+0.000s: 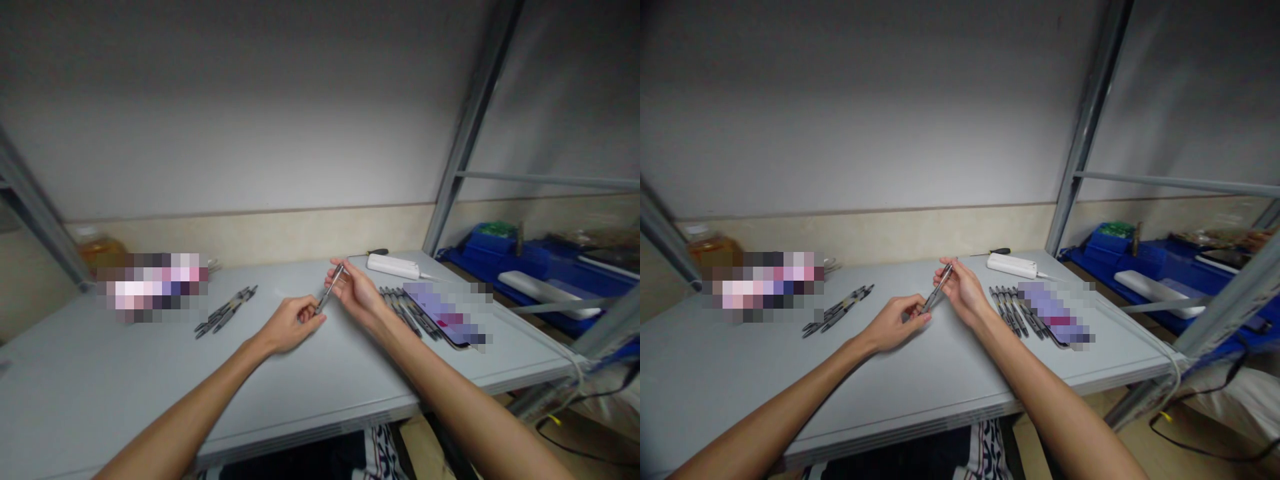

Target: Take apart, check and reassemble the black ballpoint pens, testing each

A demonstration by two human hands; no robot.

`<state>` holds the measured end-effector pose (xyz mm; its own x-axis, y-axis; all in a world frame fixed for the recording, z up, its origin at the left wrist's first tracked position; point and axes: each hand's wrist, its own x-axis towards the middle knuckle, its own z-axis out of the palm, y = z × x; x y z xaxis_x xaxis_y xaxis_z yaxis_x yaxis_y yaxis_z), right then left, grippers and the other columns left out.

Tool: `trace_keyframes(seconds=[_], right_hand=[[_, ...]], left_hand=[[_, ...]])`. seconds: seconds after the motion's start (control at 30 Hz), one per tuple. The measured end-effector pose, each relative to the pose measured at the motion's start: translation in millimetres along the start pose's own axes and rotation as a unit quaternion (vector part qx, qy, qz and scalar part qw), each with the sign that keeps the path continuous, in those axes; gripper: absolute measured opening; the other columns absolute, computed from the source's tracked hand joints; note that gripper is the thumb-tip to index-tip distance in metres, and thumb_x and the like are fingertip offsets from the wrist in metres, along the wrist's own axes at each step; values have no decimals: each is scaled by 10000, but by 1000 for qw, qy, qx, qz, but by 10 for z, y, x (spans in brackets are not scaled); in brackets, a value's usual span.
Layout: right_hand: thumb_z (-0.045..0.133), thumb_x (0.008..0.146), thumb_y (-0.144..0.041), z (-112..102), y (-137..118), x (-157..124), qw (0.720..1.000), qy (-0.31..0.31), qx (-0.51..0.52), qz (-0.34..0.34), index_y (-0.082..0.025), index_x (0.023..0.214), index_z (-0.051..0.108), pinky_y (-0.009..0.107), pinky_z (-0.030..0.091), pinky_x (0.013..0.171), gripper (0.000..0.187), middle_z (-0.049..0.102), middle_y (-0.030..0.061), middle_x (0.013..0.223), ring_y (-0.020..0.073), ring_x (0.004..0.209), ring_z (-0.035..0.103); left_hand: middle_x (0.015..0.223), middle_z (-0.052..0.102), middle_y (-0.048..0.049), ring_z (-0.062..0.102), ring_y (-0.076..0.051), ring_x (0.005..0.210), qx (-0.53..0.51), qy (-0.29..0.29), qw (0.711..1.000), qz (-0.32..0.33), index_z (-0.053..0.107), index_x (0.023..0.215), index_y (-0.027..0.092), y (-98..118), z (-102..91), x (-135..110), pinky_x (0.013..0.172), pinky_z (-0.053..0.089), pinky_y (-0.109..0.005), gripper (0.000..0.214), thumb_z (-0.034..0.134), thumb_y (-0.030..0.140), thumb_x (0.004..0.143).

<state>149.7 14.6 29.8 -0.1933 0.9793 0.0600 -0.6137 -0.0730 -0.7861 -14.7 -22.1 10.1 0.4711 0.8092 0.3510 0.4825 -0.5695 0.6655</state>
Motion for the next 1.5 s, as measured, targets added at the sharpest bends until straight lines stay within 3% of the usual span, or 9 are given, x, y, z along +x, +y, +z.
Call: trace_keyframes(seconds=[0.07,0.17,0.27,0.4,0.67,0.8,0.93,1.37,1.5], right_hand=[[517,802,-352,8,-27,5,999,3,43,19,-207,857,555,236,445,530,160,493,-44,550,98,488,496],[439,825,-426,-32,-83,36,997,-30,63,42,-201,747,508,188,276,350,248,280,-93,423,71,327,267],[354,827,-471,-45,-136,74,993,-53,70,79,-199,570,408,185,140,305,378,194,-95,391,65,310,143],[316,802,-313,46,-180,97,990,-35,88,107,-207,485,277,185,93,290,337,138,-91,356,67,312,72],[327,789,-385,167,-239,89,991,-69,93,72,-207,506,303,175,125,290,335,156,-92,383,62,316,99],[315,780,-302,178,-250,80,989,-60,110,84,-204,500,296,176,108,294,297,147,-88,379,66,328,67],[324,790,-380,180,-253,75,988,-65,113,88,-205,503,314,173,115,296,337,152,-91,383,64,331,77],[316,777,-263,196,-261,82,987,-69,108,100,-197,483,289,169,78,288,303,145,-88,362,63,326,54],[315,802,-325,193,-258,90,985,-77,114,102,-195,480,316,167,83,284,347,164,-90,352,61,326,56]], left_hand=[[575,504,35,447,-98,546,-6,-17,1000,3,573,772,164,5,-16,-6,538,349,-210,201,531,361,764],[565,509,38,450,-96,530,16,-24,1000,3,580,824,167,-34,-60,-6,525,342,-207,231,540,384,756],[551,507,40,446,-96,519,48,-21,999,3,578,806,168,-98,-100,2,534,340,-213,233,530,391,760],[514,484,46,427,-96,496,72,-6,997,-13,591,782,167,-152,-119,15,524,319,-217,244,508,397,768],[490,464,47,408,-97,464,120,-1,992,-30,599,730,173,-231,-134,22,507,282,-218,202,476,325,779],[511,486,35,429,-103,479,140,-9,990,-25,589,698,179,-276,-138,13,511,278,-216,197,451,288,787],[519,488,26,428,-105,486,148,-17,989,-21,582,675,175,-287,-137,10,508,266,-218,207,434,264,788],[521,476,26,410,-99,487,159,-33,987,-19,564,654,164,-305,-128,9,504,254,-216,211,427,248,792],[533,484,27,415,-95,498,173,-47,984,-26,563,672,160,-301,-131,16,512,263,-208,207,423,248,796]])
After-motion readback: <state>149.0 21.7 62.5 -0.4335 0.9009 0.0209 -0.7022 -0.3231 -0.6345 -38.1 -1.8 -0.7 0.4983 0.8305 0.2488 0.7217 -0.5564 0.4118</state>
